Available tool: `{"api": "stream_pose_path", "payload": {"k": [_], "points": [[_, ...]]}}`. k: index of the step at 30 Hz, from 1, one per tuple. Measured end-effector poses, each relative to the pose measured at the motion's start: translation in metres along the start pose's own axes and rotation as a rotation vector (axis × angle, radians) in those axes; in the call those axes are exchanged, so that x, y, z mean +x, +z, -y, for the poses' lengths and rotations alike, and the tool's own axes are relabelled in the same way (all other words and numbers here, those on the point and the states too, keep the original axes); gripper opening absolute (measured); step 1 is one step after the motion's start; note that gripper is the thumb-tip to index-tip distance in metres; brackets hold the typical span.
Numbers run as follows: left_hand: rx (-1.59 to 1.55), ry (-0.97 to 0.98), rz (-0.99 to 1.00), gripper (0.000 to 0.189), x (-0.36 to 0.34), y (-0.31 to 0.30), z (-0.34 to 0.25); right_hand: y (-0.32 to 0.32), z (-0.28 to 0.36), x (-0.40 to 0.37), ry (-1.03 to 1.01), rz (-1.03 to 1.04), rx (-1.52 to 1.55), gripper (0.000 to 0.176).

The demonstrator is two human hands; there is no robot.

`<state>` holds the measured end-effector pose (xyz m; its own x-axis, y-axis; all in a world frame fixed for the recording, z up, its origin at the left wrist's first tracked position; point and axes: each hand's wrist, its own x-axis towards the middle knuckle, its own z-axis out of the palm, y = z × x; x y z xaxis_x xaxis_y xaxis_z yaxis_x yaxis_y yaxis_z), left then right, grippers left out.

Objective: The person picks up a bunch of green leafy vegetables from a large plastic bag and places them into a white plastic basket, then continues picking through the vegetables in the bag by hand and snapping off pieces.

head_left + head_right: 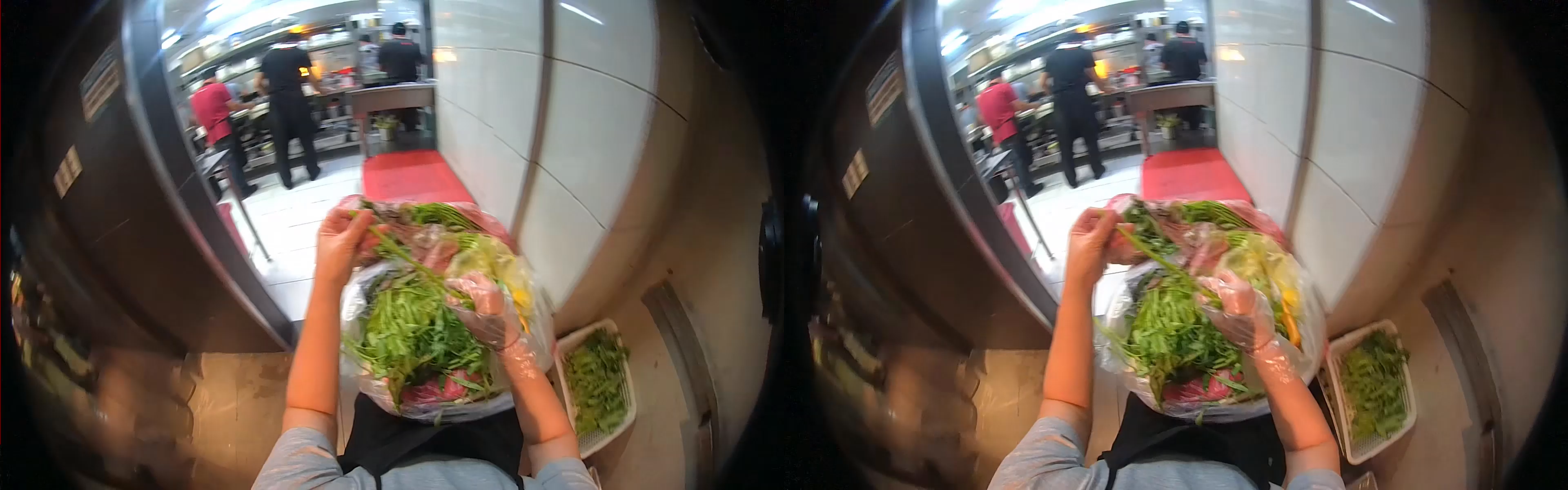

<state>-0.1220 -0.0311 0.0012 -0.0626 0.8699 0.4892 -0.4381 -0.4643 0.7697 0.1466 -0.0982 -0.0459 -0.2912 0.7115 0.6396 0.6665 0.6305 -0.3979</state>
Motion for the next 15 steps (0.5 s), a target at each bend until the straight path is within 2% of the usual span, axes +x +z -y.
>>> {"api": "stream_pose_path", "payload": {"k": [1, 2, 4, 5, 6, 7, 9, 10, 12, 13, 14, 15], "points": [[0.06, -0.021, -0.065, 0.012, -0.003, -0.002, 0.003, 0.011, 0.003, 0.004, -0.029, 0.02, -0.034, 0.021], [0.099, -0.065, -0.062, 0.014, -0.004, -0.005, 0.002, 0.023, -0.006, 0.003, 0.029, 0.124, -0.027, 0.021], [0.082, -0.141, -0.137, 0.017, -0.013, -0.003, 0.0, 0.043, -0.016, -0.007, -0.203, -0.111, -0.043, 0.024], [-0.01, -0.148, -0.146, 0.017, -0.017, -0.002, -0.002, 0.055, -0.03, -0.017, -0.243, -0.179, -0.054, 0.033], [0.036, -0.15, -0.177, 0.018, -0.022, -0.003, -0.003, 0.052, -0.025, -0.019, -0.251, -0.15, -0.097, 0.035], [0.068, -0.141, -0.138, 0.018, -0.024, -0.004, -0.006, 0.051, -0.03, -0.017, -0.437, -0.159, -0.313, 0.032], [-0.051, -0.121, -0.039, 0.018, -0.032, -0.003, 0.002, 0.056, -0.056, -0.024, -0.188, -0.095, -0.012, 0.029], [0.075, -0.034, 0.023, 0.019, -0.034, -0.002, 0.007, 0.05, -0.068, -0.026, -0.043, -0.026, 0.115, 0.029], [0.201, 0.078, 0.156, 0.019, -0.037, 0.004, 0.019, 0.037, -0.088, -0.035, 0.164, -0.097, 0.56, 0.028], [0.204, 0.114, 0.223, 0.018, -0.038, 0.008, 0.022, 0.025, -0.125, -0.042, 0.295, -0.073, 0.637, 0.027], [0.335, -0.003, 0.223, 0.015, -0.039, 0.013, 0.024, 0.012, -0.154, -0.044, 0.43, -0.054, 0.71, 0.027], [0.464, -0.121, 0.225, 0.011, -0.042, 0.018, 0.024, -0.019, -0.106, -0.041, 0.488, -0.032, 0.398, 0.032]]}}
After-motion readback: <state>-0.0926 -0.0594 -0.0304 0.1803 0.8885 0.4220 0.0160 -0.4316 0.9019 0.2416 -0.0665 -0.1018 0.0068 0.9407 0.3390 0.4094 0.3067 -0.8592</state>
